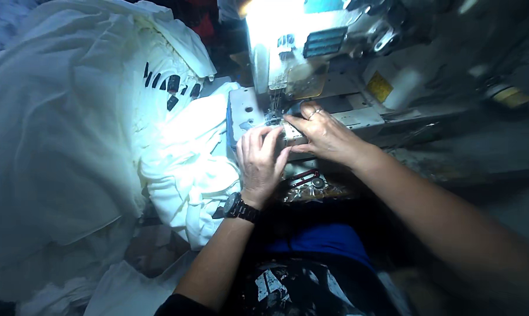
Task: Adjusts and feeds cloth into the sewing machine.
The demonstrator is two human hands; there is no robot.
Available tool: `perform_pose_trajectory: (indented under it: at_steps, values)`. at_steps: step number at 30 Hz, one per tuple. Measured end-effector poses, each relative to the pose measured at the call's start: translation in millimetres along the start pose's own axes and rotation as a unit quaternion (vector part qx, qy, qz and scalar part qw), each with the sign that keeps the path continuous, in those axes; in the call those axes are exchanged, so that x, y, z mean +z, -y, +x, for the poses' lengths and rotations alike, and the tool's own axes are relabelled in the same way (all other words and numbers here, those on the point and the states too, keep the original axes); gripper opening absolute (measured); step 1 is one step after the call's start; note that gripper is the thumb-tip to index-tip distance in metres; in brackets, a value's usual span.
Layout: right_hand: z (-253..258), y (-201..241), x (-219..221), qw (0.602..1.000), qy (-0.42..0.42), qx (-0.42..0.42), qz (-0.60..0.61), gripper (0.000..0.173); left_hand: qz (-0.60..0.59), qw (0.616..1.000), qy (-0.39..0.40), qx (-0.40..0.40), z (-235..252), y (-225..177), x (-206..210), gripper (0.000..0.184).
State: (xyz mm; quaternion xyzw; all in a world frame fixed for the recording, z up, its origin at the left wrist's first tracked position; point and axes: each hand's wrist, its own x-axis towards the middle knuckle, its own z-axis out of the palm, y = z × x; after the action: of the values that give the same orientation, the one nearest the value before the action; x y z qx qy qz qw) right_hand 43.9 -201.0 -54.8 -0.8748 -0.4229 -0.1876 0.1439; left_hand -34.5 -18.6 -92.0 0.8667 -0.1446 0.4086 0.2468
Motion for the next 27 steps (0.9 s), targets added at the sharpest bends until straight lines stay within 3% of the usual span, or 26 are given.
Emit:
perform_pose_trajectory:
  at_steps: [4,7,9,11,14,17,19,21,23,25,27]
  values:
    - [-12,-4,-11,0.998,-0.026,-0.013,0.054,0.059,0.043,0.997,-0.046,0.036,-3,14,25,0.038]
    - [-12,-17,-22,0.989,-0.119,-0.003,0.086,0.033,0.047,0.993,-0.077,0.073,-6,23,34,0.028]
    - [3,-28,-24,0.984,-0.16,0.008,0.081,0.026,0.042,0.993,-0.082,0.078,-9,25,35,0.028]
    - [21,-32,-30,0.989,-0.106,0.046,0.093,0.03,0.043,0.993,-0.079,0.079,-10,26,36,0.028]
    - [48,-42,-36,0.978,0.053,0.111,0.171,0.038,0.051,0.992,-0.074,0.085,-13,29,35,0.027]
    - [66,-79,-17,0.968,0.182,0.093,0.147,0.031,0.043,0.993,-0.072,0.088,-18,31,36,0.024]
    - [79,-86,-17,0.94,0.28,0.148,0.127,0.028,0.044,0.993,-0.069,0.087,-19,32,36,0.025]
    - [86,-73,-26,0.933,0.285,0.179,0.124,0.029,0.041,0.993,-0.065,0.089,-19,32,35,0.026]
    - [87,-65,-27,0.94,0.24,0.223,0.099,0.037,0.042,0.993,-0.062,0.091,-20,32,35,0.027]
    - [85,-94,1,0.944,0.183,0.252,0.105,0.047,0.046,0.993,-0.059,0.094,-18,32,33,0.028]
    - [95,-118,18,0.921,0.183,0.318,0.132,0.051,0.048,0.992,-0.058,0.099,-17,32,31,0.028]
